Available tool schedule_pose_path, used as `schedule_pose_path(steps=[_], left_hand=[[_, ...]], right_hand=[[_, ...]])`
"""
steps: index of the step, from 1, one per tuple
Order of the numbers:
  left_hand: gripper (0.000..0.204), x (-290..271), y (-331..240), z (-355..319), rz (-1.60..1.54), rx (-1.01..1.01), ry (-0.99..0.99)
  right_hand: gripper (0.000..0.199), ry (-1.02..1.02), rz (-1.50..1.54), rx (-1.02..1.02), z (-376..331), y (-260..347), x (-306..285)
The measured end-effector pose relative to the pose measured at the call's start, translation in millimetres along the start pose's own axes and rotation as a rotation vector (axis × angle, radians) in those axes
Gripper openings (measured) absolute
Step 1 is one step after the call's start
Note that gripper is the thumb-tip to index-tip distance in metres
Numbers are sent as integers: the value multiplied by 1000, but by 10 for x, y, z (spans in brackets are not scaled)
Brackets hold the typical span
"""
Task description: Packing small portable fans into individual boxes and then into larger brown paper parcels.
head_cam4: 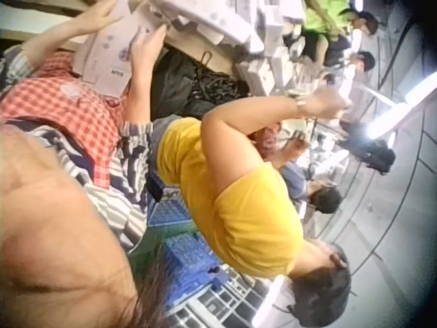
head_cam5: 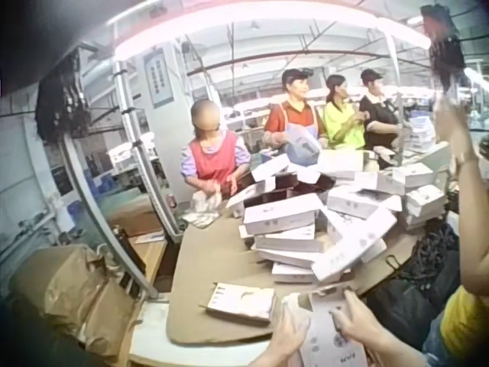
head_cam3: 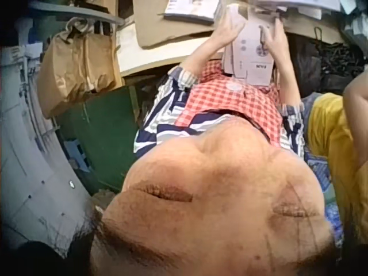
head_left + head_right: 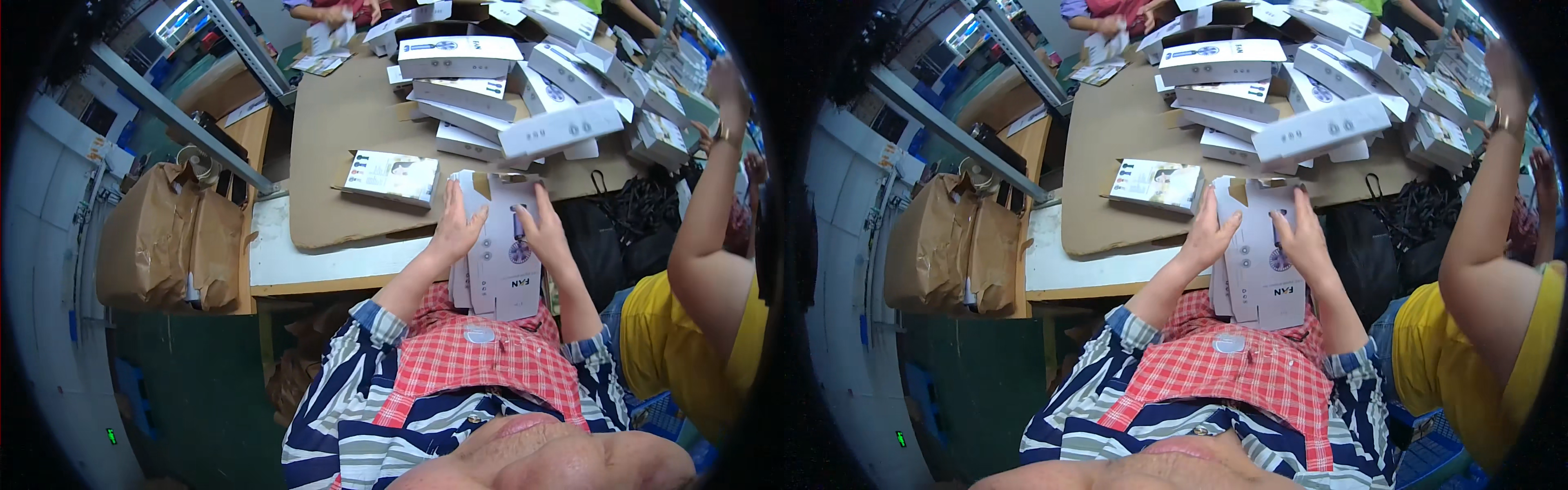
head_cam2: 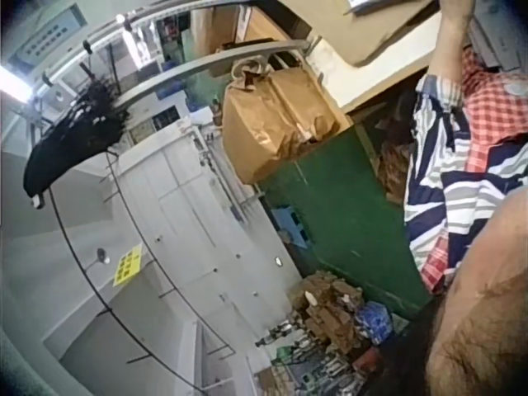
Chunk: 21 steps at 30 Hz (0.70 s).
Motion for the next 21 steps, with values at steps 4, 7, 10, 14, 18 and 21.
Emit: schedule_pose_path(steps=[4,7,10,14,18,21], left_hand=[[48,-243,-224,19,-642,-407,215],[35,-234,-472,-30,-899,-654,420],[30,-219,-662,62,-837,-549,456],[30,-238,-888,129,-879,-288,405],[39,-116,-985,17,-1094,-415,456],[47,-203,-980,46,-738,-157,284]], right_hand=[[51,-37,430,30,-110,508,-372],[31,-2,557,34,-255,656,-456],[31,-70,525,1,-382,605,-491],[58,-240,776,28,-249,578,-513],[56,-45,1048,414,-217,371,-162],[44,36,819,385,-181,316,-174]])
Point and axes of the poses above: each hand's wrist, its own z-axis towards the middle knuckle, its own x-axis out of the palm, y = z × x, the point moved 9 cm from there along z, towards the middle knuckle, and after that the axes turned 13 degrees about -y, right-handed, at the moved point
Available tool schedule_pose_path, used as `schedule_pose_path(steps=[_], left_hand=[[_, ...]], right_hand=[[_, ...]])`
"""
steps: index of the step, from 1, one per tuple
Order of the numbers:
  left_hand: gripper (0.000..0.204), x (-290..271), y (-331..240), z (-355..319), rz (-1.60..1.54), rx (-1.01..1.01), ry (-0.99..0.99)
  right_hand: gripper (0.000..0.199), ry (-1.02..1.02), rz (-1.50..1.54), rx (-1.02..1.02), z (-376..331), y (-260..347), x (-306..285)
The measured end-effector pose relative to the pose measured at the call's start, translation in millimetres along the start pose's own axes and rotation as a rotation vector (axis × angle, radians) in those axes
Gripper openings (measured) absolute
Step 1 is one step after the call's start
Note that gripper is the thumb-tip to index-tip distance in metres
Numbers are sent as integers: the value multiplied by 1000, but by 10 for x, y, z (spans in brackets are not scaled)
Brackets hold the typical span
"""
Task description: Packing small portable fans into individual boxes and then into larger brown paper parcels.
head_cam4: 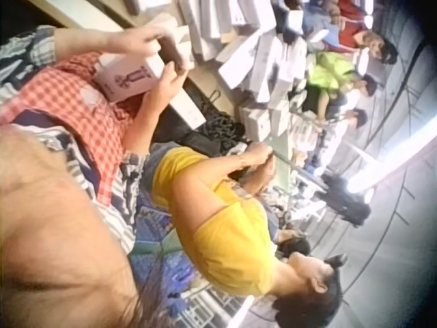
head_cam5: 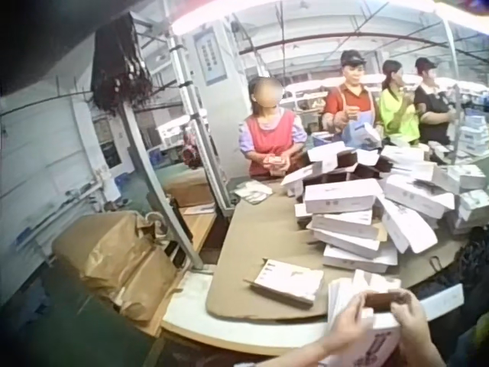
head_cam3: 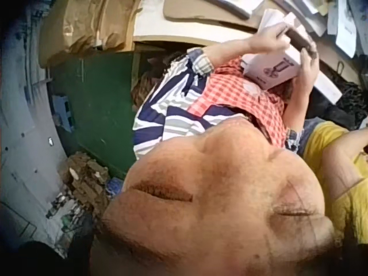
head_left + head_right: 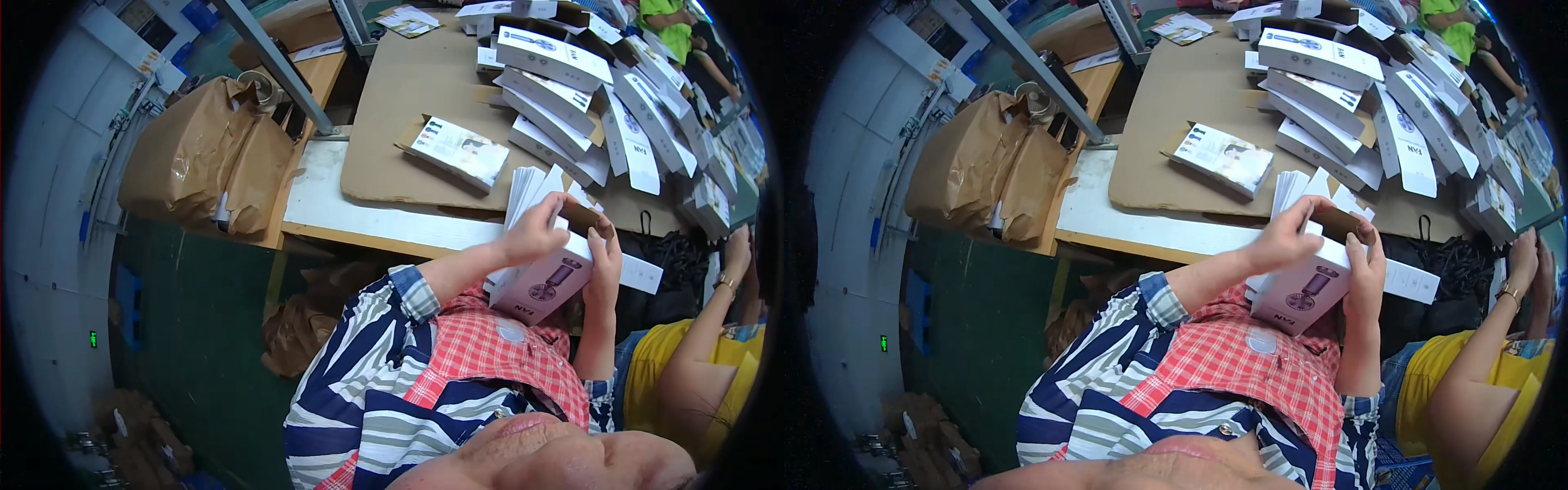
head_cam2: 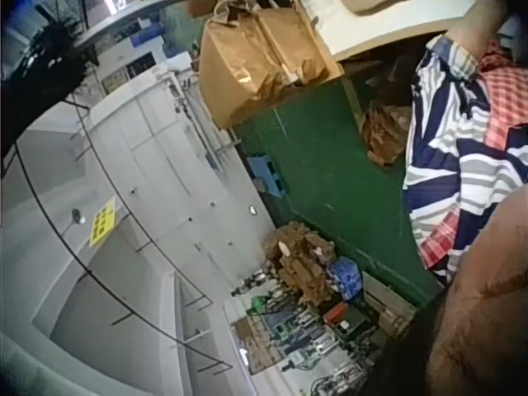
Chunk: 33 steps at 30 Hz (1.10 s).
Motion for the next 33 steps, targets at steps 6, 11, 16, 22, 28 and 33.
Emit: schedule_pose_path(steps=[6,11,16,22,28,33], left_hand=[[50,11,106,-20,39,-21,-12],[50,189,13,-50,-827,-563,227],[33,95,411,-136,-470,-531,81],[23,152,365,-164,-550,-604,147],[27,215,393,-140,28,-317,319],[31,110,177,-242,-89,-326,446]], right_hand=[[44,160,661,485,-119,-115,56],[40,152,148,353,-86,-287,-204],[30,284,-34,97,-82,-136,-180],[22,501,-366,2,-99,121,-19],[36,686,-743,-83,-73,277,244],[57,701,-536,-17,-38,181,190]])
Point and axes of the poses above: each hand's wrist, its own z-axis towards the middle knuckle, its own x-axis out of the palm, y = z × x, the point moved 9 cm from there along z, towards the middle knuckle, and after that the axes turned 13 degrees about -y, right-handed, at the moved point
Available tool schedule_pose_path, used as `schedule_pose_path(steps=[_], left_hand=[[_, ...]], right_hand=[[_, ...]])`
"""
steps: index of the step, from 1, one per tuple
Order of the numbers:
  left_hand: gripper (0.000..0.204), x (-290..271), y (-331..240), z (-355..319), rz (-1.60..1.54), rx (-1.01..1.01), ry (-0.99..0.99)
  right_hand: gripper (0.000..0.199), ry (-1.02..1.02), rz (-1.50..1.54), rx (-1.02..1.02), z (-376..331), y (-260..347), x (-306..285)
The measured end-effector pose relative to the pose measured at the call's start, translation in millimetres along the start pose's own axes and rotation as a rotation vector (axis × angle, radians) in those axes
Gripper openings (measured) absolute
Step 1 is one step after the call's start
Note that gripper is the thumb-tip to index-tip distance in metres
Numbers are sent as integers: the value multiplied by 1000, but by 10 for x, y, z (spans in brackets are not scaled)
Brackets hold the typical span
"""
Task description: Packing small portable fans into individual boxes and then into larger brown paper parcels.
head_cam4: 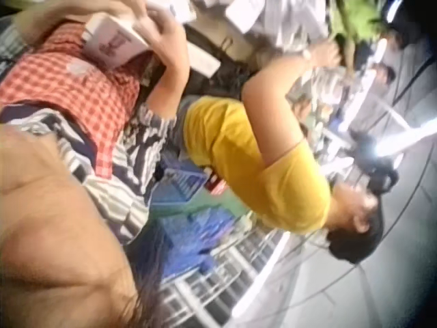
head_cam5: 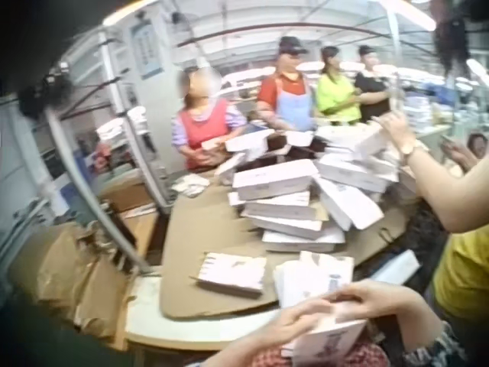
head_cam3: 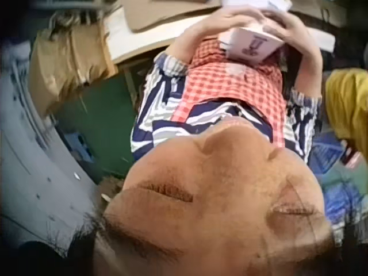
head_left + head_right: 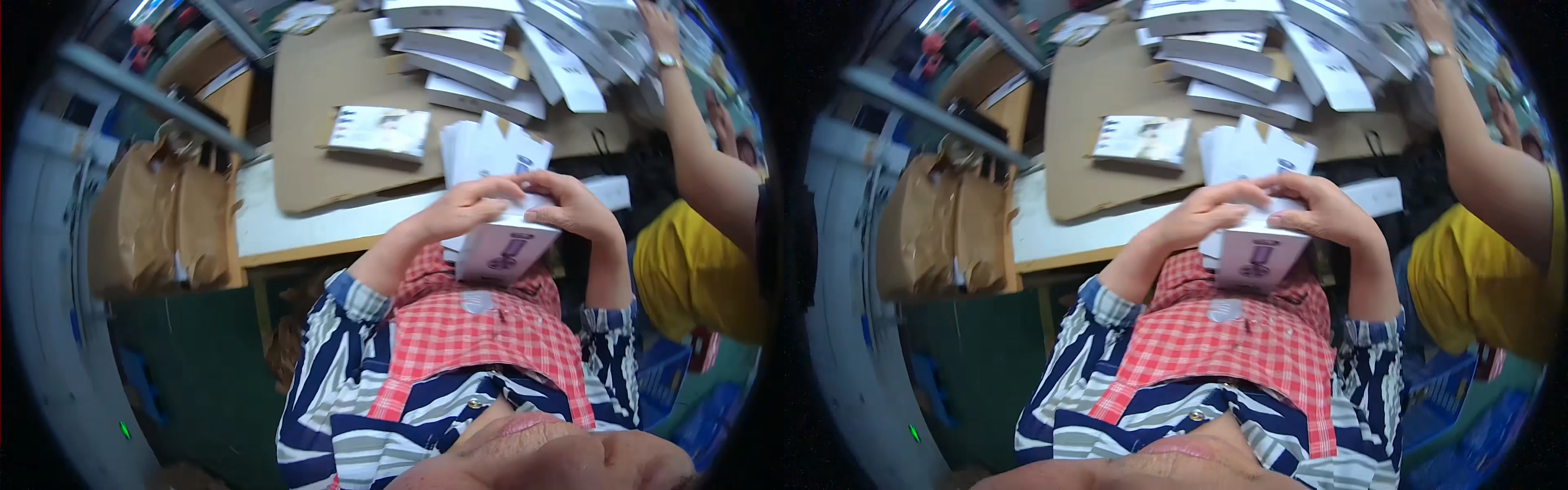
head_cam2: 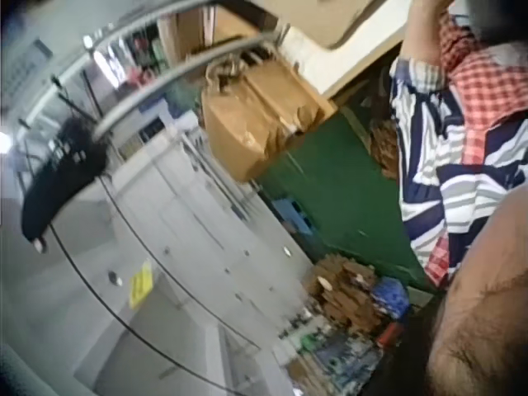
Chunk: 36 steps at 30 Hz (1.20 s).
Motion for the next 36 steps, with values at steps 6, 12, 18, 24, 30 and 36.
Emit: schedule_pose_path(steps=[6,12,18,24,30,36], left_hand=[[30,-955,15,-104,-449,212,-613],[25,-1486,-68,-493,-254,393,-1066],[46,-1143,565,-51,231,110,-781],[52,-1125,771,96,342,155,-745],[51,-1128,983,5,414,60,-720],[53,-1266,1037,-139,330,63,-698]], right_hand=[[63,-222,-330,-378,-111,193,-236],[41,-934,678,-364,-181,-366,-1507],[21,-818,-427,-411,-34,57,-415],[72,-235,-950,-285,-304,184,243],[48,-299,-1083,-293,-214,-142,-87],[34,-631,-845,-636,-361,1067,-339]])
Point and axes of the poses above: each hand's wrist, its own z-axis towards the middle knuckle, its own x-axis out of the palm, y = z × x, the point moved 9 cm from there along z, towards the middle knuckle, and after that the axes turned 13 degrees about -y, right-handed, at the moved point
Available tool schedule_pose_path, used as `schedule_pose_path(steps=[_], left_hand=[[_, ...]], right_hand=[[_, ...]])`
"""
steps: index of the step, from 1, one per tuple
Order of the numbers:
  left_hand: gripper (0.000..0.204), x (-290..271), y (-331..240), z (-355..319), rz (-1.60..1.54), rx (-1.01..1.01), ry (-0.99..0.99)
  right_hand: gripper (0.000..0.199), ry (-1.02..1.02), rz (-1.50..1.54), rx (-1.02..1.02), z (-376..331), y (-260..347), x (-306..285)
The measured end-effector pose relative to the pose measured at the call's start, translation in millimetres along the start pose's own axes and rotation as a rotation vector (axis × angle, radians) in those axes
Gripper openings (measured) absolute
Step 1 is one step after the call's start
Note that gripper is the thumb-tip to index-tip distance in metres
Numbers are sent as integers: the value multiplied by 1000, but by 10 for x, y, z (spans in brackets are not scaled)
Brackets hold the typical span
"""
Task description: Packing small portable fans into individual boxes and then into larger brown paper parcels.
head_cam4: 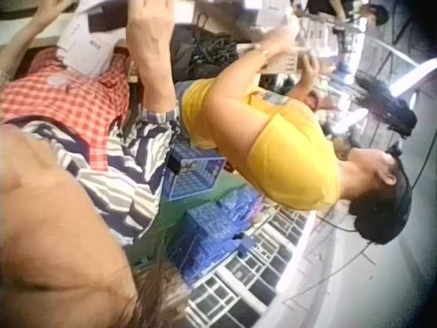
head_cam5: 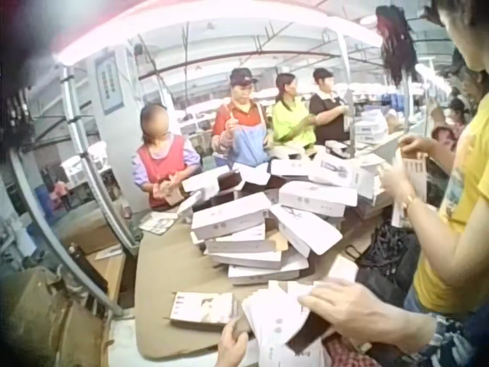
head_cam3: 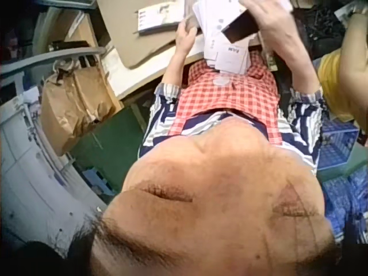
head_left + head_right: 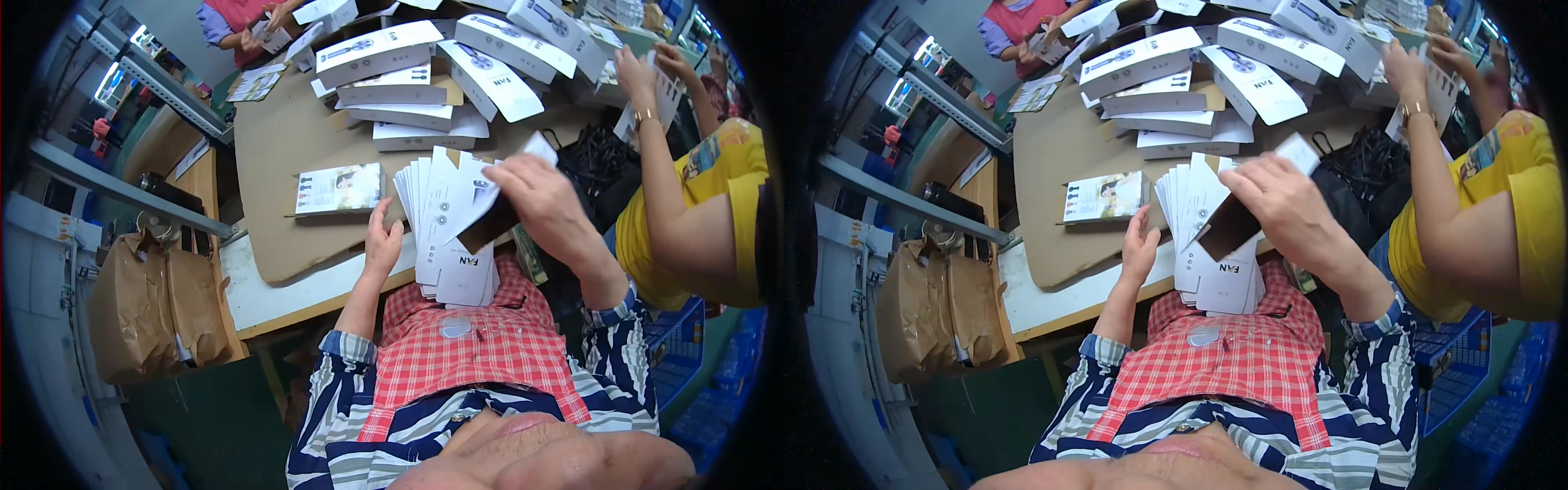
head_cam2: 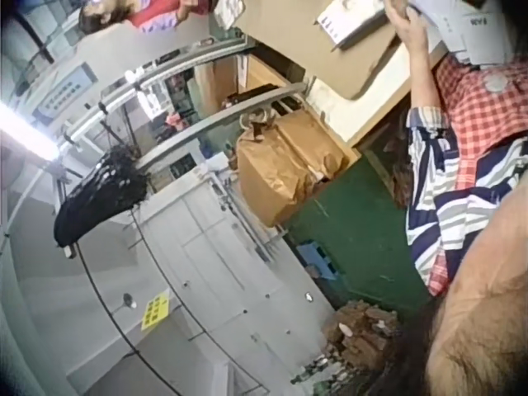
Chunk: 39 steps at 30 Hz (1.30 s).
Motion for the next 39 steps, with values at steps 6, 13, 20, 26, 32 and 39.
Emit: schedule_pose_path(steps=[6,13,20,26,32,39], left_hand=[[45,161,-85,-9,-154,-58,-20],[45,-24,-308,-182,-64,157,-95],[60,265,-566,351,230,281,-171],[87,760,-365,397,428,105,-111],[62,375,-986,35,-312,-27,1],[33,430,-1296,-294,-368,-133,316]], right_hand=[[48,-741,-129,-462,832,191,-641],[51,-196,18,248,425,-909,510],[48,-219,142,917,-1254,-1638,1235],[60,-71,-39,589,-1057,-1090,1659],[59,-269,533,671,-776,-636,956],[39,-115,813,672,-976,-281,710]])
Point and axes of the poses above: each hand's wrist, its own z-axis towards the middle knuckle, its own x-axis out of the palm, y = z × x, the point moved 9 cm from there along z, towards the middle knuckle, and after that the axes turned 13 degrees about -y, right-handed, at the moved point
